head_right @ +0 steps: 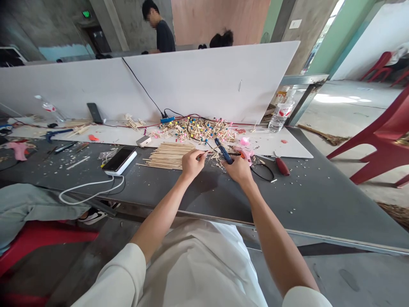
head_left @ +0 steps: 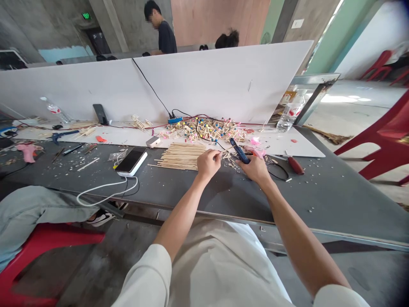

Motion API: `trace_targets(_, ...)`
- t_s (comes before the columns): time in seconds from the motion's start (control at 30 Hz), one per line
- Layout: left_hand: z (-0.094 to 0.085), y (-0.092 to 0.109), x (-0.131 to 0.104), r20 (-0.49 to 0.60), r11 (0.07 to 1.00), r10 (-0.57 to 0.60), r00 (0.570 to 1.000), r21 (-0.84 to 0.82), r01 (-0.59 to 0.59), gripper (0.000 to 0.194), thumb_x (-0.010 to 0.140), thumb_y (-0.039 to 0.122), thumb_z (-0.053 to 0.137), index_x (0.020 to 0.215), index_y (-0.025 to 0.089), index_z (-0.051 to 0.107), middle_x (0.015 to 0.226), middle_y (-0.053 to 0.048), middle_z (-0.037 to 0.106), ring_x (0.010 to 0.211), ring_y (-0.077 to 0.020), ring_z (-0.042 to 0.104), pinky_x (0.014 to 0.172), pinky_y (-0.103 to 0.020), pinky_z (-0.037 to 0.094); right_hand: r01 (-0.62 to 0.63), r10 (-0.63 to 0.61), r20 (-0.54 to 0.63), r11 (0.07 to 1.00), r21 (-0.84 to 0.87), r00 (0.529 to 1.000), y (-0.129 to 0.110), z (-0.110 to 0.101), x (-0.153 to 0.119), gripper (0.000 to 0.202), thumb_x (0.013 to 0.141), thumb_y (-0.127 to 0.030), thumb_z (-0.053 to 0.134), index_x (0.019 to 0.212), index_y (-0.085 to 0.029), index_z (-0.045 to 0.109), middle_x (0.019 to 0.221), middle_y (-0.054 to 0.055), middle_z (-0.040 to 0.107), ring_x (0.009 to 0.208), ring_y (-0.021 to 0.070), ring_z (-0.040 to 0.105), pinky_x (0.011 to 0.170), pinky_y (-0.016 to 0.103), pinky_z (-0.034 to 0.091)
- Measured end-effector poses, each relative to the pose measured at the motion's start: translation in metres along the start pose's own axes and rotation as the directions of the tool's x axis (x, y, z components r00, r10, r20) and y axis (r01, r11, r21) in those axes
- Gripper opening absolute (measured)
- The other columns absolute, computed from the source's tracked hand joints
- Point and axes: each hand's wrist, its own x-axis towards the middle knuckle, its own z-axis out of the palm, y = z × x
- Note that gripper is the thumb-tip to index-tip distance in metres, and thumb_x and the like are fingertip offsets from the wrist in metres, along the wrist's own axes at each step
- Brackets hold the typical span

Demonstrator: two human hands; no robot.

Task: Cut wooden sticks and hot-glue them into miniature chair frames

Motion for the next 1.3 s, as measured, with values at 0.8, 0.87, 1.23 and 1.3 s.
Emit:
trace_targets(0.8,0.0004,-0.0003,0.0005,0.018,0.999,-0.033,0.999,0.022,0.033,0.016,0.096,0.026,0.065,0.085,0.019,0.075,0.085,-0.006,0.077,0.076,-0.0176,0.069,0.066,-0.027,0.042,-0.033,0.032,-0.028,0.999,-0.035,0.999,0.0003,0.0065,0.0043,0.031,0.085,-0.045,0.069,0.094,-0.017,0.080,0.088,0.014,0.077,0.091,0.0328,0.072,0.078,0.036,0.050)
trace_targets(0.87,0.0002,-0.0004,0.0005,0.021,0.999,-0.033,0.999,0.024,0.033,0.017,0.096,0.027,0.064,0.086,0.020,0.075,0.085,-0.006,0.077,0.076,-0.0175,0.068,0.066,-0.027,0.043,-0.036,0.035,-0.031,0.999,-0.036,0.999,0.0001,0.0067,0.0040,0.031,0.084,-0.045,0.069,0.095,-0.018,0.080,0.088,0.014,0.077,0.091,0.0327,0.072,0.079,0.035,0.051)
trace_targets(1.23,0.0001,-0.0023,0.0003,0.041,1.000,-0.006,0.999,0.030,0.005,0.024,0.101,0.037,0.060,0.092,0.020,0.075,0.085,-0.006,0.076,0.076,-0.0171,0.068,0.068,-0.026,0.044,-0.047,0.045,-0.031,0.997,-0.057,0.999,-0.0022,0.0065,0.0026,0.029,0.085,-0.042,0.068,0.094,-0.018,0.079,0.087,0.014,0.076,0.090,0.0314,0.071,0.077,0.034,0.050)
trace_targets(1.3,0.0004,-0.0027,0.0003,0.041,1.000,-0.009,0.999,0.030,0.007,0.025,0.101,0.037,0.059,0.092,0.020,0.075,0.084,-0.006,0.076,0.076,-0.0171,0.068,0.068,-0.026,0.044,-0.040,0.038,-0.035,0.998,-0.050,0.999,-0.0021,0.0066,0.0017,0.028,0.085,-0.043,0.068,0.092,-0.018,0.079,0.086,0.013,0.076,0.089,0.0312,0.071,0.076,0.034,0.049)
